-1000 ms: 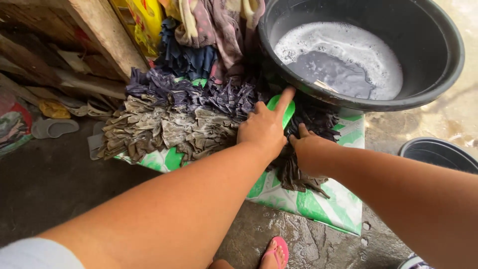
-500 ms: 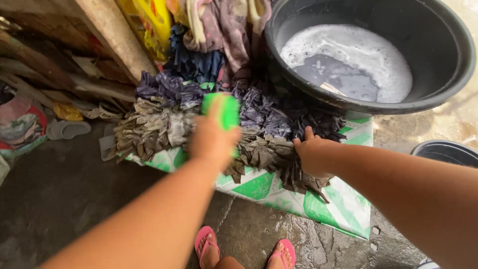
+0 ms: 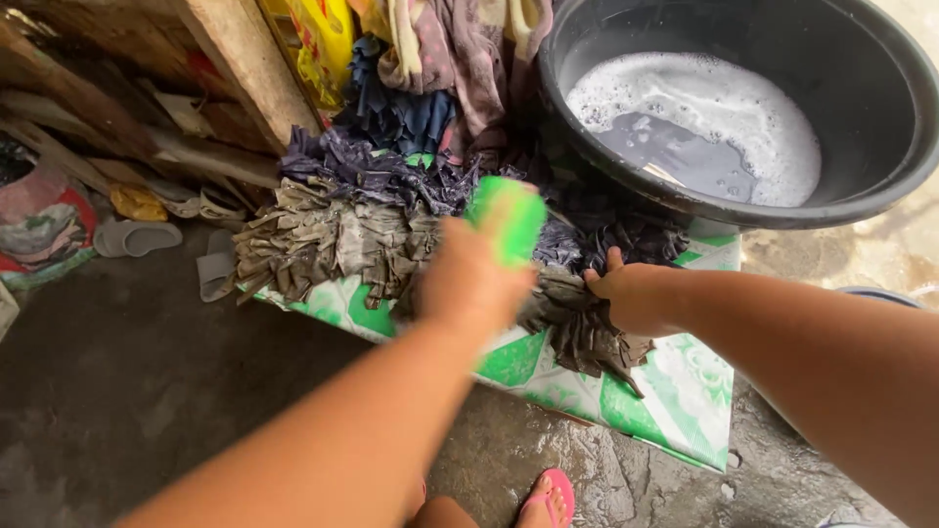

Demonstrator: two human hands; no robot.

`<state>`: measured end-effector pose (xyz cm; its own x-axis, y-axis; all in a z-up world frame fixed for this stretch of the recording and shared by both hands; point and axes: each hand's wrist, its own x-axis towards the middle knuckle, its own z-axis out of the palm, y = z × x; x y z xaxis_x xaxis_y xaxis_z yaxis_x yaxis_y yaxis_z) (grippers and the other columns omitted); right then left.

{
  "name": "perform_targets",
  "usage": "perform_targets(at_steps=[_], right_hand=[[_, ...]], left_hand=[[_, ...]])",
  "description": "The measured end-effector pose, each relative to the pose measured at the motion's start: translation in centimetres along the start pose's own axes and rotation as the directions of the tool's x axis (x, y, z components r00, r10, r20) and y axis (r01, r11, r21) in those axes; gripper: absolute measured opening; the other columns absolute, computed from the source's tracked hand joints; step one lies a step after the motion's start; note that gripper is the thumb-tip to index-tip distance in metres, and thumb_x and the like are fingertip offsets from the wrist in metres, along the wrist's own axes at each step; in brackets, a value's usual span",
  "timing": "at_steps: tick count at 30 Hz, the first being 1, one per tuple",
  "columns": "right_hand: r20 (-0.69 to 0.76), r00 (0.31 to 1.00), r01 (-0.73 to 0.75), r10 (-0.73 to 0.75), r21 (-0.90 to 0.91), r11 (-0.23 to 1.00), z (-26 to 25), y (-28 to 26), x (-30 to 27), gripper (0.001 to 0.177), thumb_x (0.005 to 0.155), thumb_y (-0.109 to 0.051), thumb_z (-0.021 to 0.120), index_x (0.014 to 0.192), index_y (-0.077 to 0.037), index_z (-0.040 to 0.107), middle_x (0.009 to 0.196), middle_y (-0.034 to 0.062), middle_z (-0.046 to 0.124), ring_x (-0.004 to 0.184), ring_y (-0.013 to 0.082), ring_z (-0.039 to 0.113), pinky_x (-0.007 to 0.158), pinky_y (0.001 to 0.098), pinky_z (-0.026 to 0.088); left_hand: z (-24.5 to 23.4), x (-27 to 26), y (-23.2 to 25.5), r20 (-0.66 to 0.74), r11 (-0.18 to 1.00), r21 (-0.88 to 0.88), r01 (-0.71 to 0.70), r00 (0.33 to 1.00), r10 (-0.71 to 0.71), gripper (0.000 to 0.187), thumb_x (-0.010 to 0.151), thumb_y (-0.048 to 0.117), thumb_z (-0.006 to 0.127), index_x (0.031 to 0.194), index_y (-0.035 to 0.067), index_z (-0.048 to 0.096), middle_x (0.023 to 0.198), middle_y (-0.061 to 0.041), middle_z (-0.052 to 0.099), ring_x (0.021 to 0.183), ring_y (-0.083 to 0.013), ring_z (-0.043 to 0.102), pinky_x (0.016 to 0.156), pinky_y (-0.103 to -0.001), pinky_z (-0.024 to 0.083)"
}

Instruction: Scrubbing a rug with a brush and soap on a table and rinsing clothes in a basin.

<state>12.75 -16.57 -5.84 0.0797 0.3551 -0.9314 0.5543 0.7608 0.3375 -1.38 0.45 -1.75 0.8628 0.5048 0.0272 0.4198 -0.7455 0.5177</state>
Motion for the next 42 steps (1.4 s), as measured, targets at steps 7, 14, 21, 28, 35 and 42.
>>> perform_targets(at_steps=[7, 14, 21, 28, 35, 42], right_hand=[[-0.105, 0.977, -0.148, 0.183, 0.278, 0.949, 1.0, -0.7, 0.3, 0.033, 0.091, -0.020, 0.067, 0.102, 0.009, 0.076, 0.157, 0.0407, 0.028, 0.140, 0.0622, 0.038, 0.111, 0.0420, 0.043], [-0.106, 0.986, -0.102, 0.127, 0.216, 0.971, 1.8, -0.9, 1.4, 0.035, 0.091, -0.023, 0.068, 0.101, 0.010, 0.076, 0.143, 0.0331, 0.048, 0.141, 0.0658, 0.033, 0.114, 0.0577, 0.039], [-0.191, 0.974, -0.080, 0.126, 0.230, 0.970, 2.7, -0.7, 1.8, 0.035, 0.090, -0.022, 0.067, 0.098, 0.012, 0.075, 0.148, 0.0417, 0.040, 0.138, 0.0676, 0.036, 0.115, 0.0482, 0.038], [-0.077, 0.996, 0.051, -0.050, 0.005, 0.999, 0.8, 0.2, 1.0, 0.040, 0.097, -0.024, 0.060, 0.096, 0.012, 0.077, 0.117, 0.0196, 0.075, 0.138, 0.0661, 0.039, 0.112, 0.0599, 0.044], [-0.107, 0.992, 0.060, -0.066, -0.062, 0.996, 1.8, 0.6, 2.3, 0.038, 0.096, -0.027, 0.063, 0.091, 0.007, 0.079, 0.112, 0.0283, 0.071, 0.112, 0.0578, 0.065, 0.110, 0.0541, 0.044], [-0.050, 0.995, 0.088, -0.092, -0.078, 0.993, -1.0, 1.1, -1.7, 0.045, 0.100, -0.032, 0.062, 0.091, 0.008, 0.080, 0.104, 0.0105, 0.076, 0.126, 0.0618, 0.052, 0.120, 0.0580, 0.031]], left_hand=[[-3.2, 0.6, -4.3, 0.273, 0.996, 0.078, -0.048, 0.962, 0.025, 0.084, 0.073, 0.028, 0.082, 0.143, 0.054, 0.044, 0.116, -0.015, 0.052, 0.098, -0.0385, 0.067, 0.085, -0.052, 0.055], [-4.1, 2.3, -3.6, -0.032, 0.968, 0.093, 0.232, 0.973, -0.230, 0.084, 0.083, 0.031, 0.080, 0.152, 0.048, 0.033, 0.117, -0.018, 0.052, 0.096, -0.0400, 0.066, 0.082, -0.054, 0.055], [-1.8, 0.6, 0.6, 0.341, 0.993, 0.080, -0.092, 0.938, 0.059, 0.084, 0.079, 0.031, 0.080, 0.150, 0.052, 0.039, 0.116, -0.017, 0.052, 0.100, -0.0387, 0.066, 0.086, -0.053, 0.055], [-7.7, 4.2, -9.1, -0.137, 0.946, 0.110, 0.304, 0.947, -0.289, 0.083, 0.086, 0.026, 0.081, 0.153, 0.046, 0.037, 0.112, -0.022, 0.057, 0.095, -0.0409, 0.066, 0.082, -0.055, 0.054], [-0.5, 0.2, 1.8, 0.178, 0.993, 0.032, -0.117, 0.978, 0.110, 0.079, 0.080, 0.029, 0.081, 0.146, 0.046, 0.041, 0.117, -0.017, 0.051, 0.099, -0.0401, 0.066, 0.084, -0.052, 0.055], [-9.6, 4.1, -14.5, -0.002, 0.913, 0.291, 0.287, 0.954, -0.299, 0.083, 0.085, 0.033, 0.079, 0.155, 0.049, 0.036, 0.119, -0.019, 0.053, 0.102, -0.0404, 0.065, 0.087, -0.055, 0.053]])
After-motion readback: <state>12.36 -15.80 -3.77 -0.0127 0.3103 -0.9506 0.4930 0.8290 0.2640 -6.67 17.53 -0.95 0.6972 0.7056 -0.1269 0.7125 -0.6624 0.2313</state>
